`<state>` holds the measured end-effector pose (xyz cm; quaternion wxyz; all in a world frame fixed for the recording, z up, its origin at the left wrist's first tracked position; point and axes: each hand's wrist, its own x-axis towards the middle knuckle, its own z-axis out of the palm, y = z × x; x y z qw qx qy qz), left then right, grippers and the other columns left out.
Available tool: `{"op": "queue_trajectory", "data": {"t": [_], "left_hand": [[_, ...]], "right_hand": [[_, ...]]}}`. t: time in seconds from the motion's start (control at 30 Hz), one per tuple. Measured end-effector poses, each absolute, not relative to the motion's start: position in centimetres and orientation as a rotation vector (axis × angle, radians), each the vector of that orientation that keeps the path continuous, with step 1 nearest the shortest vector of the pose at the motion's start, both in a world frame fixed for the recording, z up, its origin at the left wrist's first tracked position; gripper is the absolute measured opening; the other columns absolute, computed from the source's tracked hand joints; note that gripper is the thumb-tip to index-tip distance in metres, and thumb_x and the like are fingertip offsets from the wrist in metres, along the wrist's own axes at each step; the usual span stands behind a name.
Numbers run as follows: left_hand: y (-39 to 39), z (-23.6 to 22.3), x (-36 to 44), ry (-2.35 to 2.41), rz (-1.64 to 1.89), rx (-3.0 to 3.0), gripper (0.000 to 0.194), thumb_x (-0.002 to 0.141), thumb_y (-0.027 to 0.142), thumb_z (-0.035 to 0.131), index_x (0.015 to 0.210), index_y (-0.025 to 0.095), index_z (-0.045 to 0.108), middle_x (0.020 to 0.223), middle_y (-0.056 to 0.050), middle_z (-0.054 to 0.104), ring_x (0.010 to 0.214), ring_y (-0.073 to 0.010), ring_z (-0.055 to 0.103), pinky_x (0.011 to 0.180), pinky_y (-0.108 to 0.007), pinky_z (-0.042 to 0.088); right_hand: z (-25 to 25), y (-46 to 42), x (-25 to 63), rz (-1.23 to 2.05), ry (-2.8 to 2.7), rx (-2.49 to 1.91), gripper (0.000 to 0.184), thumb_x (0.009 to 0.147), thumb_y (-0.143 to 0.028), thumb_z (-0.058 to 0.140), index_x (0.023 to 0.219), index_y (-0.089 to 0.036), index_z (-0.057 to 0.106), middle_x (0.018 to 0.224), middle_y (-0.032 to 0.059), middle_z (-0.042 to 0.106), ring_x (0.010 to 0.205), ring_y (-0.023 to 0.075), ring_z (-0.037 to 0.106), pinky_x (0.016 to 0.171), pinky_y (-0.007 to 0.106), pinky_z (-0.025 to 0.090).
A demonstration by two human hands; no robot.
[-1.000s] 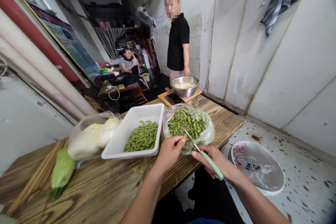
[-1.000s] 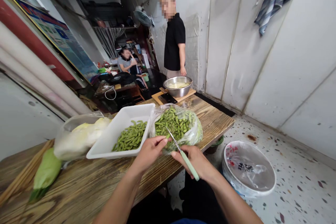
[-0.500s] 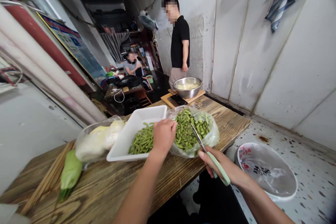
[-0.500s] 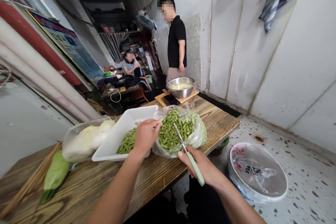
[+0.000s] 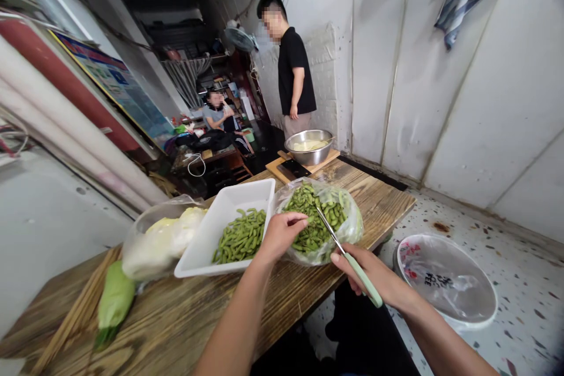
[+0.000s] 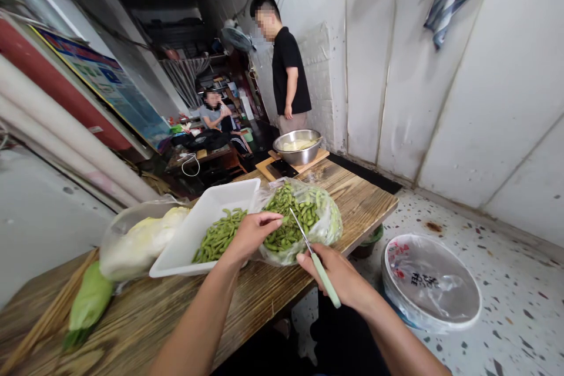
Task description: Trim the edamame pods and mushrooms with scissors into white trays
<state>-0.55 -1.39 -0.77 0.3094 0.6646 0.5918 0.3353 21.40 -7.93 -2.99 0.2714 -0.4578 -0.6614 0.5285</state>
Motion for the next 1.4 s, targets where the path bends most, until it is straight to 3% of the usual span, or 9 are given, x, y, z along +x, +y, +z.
{"op": "queue_trajectory", "data": {"t": [0.17, 0.37, 0.67, 0.9, 1.0, 1.2, 1.4], "left_hand": [[-4.4, 0.2, -0.3, 1.363, 1.067, 1.451, 0.024, 0.072, 0.036, 0.076, 0.086, 0.016, 0.079, 0.085, -0.009, 0.076, 0.078, -0.0214, 0.066, 0.076, -0.032, 0.048], [-5.0, 0.3, 0.2, 1.361, 1.076, 1.442, 0.024, 0.071, 0.036, 0.075, 0.084, 0.017, 0.079, 0.081, -0.006, 0.075, 0.072, -0.0183, 0.062, 0.071, -0.028, 0.046], [-5.3, 0.5, 0.9, 1.277, 1.102, 1.265, 0.025, 0.065, 0.036, 0.079, 0.077, 0.014, 0.076, 0.070, -0.002, 0.068, 0.065, -0.0130, 0.055, 0.064, -0.025, 0.042], [-5.8, -0.3, 2.2, 1.300, 1.247, 1.047, 0.026, 0.058, 0.031, 0.083, 0.074, 0.012, 0.076, 0.057, 0.002, 0.059, 0.053, -0.0076, 0.045, 0.052, -0.022, 0.036], [-6.0, -0.3, 2.2, 1.346, 1.254, 1.081, 0.025, 0.059, 0.031, 0.081, 0.074, 0.012, 0.077, 0.058, 0.001, 0.060, 0.054, -0.0083, 0.045, 0.052, -0.022, 0.036], [-6.0, -0.1, 2.1, 1.364, 1.251, 1.093, 0.024, 0.059, 0.030, 0.080, 0.074, 0.012, 0.076, 0.055, 0.002, 0.058, 0.054, -0.0084, 0.044, 0.052, -0.022, 0.035], [-5.5, -0.2, 2.3, 1.261, 1.365, 0.960, 0.028, 0.055, 0.029, 0.083, 0.074, 0.013, 0.071, 0.056, 0.005, 0.054, 0.051, -0.0055, 0.041, 0.049, -0.019, 0.030]], "right_hand": [[-2.7, -8.3, 21.1, 1.386, -1.863, -1.188, 0.046, 0.091, -0.066, 0.053, 0.078, -0.022, 0.050, 0.052, -0.0038, 0.051, 0.048, 0.0131, 0.049, 0.048, 0.024, 0.037], [-2.8, -8.6, 21.0, 1.435, -1.871, -1.158, 0.049, 0.093, -0.067, 0.048, 0.077, -0.020, 0.049, 0.052, -0.0042, 0.050, 0.046, 0.0106, 0.048, 0.045, 0.021, 0.037], [-2.8, -9.1, 20.1, 1.626, -1.683, -1.160, 0.056, 0.085, -0.076, 0.051, 0.075, -0.022, 0.044, 0.049, -0.0091, 0.042, 0.034, 0.0082, 0.043, 0.034, 0.019, 0.035], [-3.4, -9.0, 19.3, 1.726, -1.563, -0.977, 0.062, 0.086, -0.080, 0.043, 0.080, -0.019, 0.047, 0.058, -0.0055, 0.051, 0.042, 0.0093, 0.053, 0.043, 0.020, 0.044], [-3.6, -9.1, 19.4, 1.757, -1.527, -0.975, 0.063, 0.083, -0.082, 0.046, 0.081, -0.019, 0.048, 0.060, -0.0059, 0.050, 0.040, 0.0083, 0.051, 0.041, 0.020, 0.044], [-3.4, -9.1, 19.7, 1.705, -1.553, -1.124, 0.065, 0.077, -0.085, 0.051, 0.081, -0.020, 0.049, 0.048, -0.0104, 0.041, 0.032, 0.0069, 0.041, 0.032, 0.018, 0.037], [-4.3, -9.0, 19.9, 1.606, -1.636, -1.129, 0.057, 0.084, -0.077, 0.052, 0.084, -0.020, 0.050, 0.045, -0.0098, 0.042, 0.035, 0.0083, 0.042, 0.035, 0.018, 0.035]]}}
